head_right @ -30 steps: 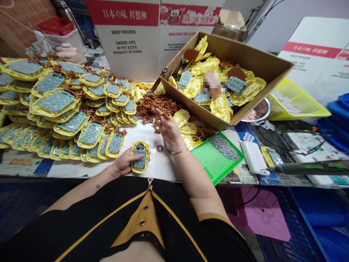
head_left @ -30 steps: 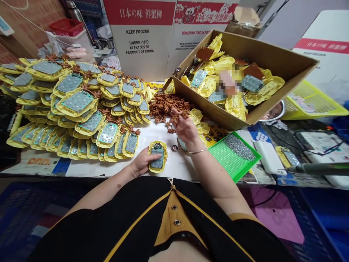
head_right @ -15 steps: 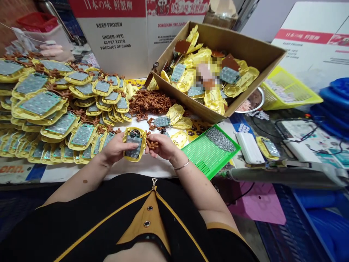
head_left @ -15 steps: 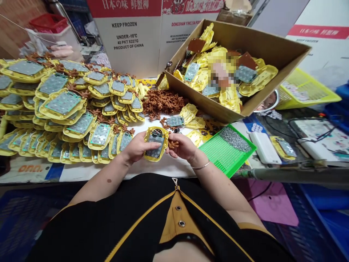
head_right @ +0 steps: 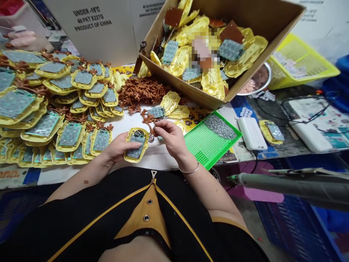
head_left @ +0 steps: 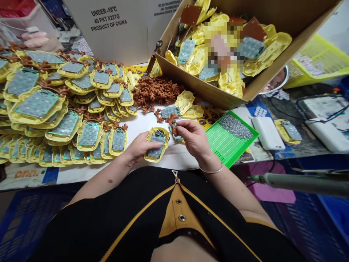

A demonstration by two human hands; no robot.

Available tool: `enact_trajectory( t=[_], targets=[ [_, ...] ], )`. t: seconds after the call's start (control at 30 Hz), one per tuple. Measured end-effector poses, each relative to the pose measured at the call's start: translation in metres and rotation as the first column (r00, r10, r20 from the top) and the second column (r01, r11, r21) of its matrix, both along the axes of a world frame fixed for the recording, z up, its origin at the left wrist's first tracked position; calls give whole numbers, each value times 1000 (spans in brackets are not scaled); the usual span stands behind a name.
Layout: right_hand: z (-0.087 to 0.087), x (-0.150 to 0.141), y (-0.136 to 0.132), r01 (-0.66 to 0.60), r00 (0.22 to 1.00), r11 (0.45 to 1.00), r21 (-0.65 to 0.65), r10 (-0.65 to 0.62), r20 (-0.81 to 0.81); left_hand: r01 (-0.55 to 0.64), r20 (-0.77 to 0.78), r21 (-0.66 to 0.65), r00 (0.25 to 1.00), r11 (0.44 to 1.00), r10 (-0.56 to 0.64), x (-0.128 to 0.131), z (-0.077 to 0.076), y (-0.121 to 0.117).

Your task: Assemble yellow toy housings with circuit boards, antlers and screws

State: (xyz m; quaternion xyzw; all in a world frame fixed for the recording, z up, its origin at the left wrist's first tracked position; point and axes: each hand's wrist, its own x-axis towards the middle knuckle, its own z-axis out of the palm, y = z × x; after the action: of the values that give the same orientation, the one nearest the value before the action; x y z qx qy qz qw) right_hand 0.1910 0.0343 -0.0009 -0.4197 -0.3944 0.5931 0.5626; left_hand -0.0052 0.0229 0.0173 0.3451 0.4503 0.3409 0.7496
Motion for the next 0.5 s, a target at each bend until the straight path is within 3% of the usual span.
enact_trajectory(
  t=[0.27, 0.5],
  targets=[
    [7, 3, 6, -111, 979, 993, 47, 101, 177, 95, -33, -28, 995, 995, -96, 5, -2, 2],
    [11, 11, 10, -142, 981, 986, 83, 129, 145, 76, -68, -36, 995, 996, -78, 5, 1, 5]
  ],
)
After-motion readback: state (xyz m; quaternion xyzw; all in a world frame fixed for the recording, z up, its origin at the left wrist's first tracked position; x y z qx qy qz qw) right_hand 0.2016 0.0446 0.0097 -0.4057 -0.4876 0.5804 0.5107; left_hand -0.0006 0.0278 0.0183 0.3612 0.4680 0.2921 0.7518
